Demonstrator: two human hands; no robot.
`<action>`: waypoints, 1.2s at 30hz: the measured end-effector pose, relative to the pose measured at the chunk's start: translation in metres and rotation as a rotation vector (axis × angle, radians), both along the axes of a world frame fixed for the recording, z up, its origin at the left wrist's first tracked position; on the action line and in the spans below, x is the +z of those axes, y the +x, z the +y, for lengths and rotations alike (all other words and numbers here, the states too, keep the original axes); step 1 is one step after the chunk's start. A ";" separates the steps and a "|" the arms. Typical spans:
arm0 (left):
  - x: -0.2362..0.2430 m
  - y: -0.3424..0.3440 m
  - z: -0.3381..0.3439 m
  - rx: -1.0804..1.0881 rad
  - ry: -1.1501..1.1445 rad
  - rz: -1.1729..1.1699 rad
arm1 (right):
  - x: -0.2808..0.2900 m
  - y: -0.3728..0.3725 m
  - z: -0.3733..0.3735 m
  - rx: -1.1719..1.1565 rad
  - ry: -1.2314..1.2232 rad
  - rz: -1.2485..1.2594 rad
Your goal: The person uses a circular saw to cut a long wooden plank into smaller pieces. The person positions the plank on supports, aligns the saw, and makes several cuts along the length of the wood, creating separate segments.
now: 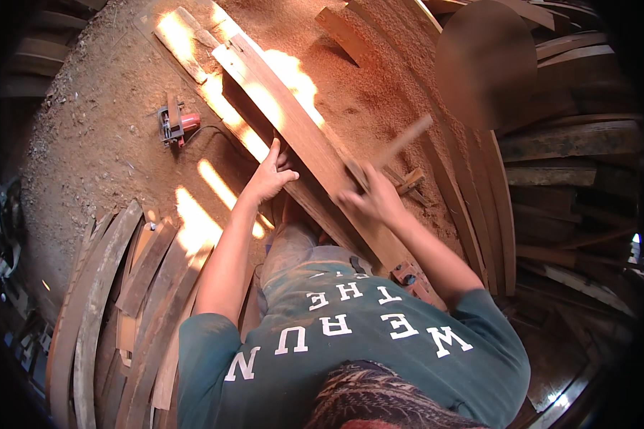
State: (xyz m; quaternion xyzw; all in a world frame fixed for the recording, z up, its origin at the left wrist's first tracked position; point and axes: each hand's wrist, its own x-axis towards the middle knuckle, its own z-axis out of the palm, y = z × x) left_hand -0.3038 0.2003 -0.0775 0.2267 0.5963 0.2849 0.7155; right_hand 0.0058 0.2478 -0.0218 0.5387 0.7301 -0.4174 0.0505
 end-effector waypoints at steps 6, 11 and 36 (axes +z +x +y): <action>0.001 0.006 0.002 -0.095 -0.017 0.013 | 0.011 -0.006 -0.003 -0.015 0.004 -0.046; -0.008 0.008 0.006 -0.136 -0.029 0.115 | -0.010 -0.172 0.127 -0.032 0.149 0.110; -0.024 0.204 -0.384 0.028 -0.208 0.730 | -0.048 0.367 -0.200 -0.664 -0.172 -0.027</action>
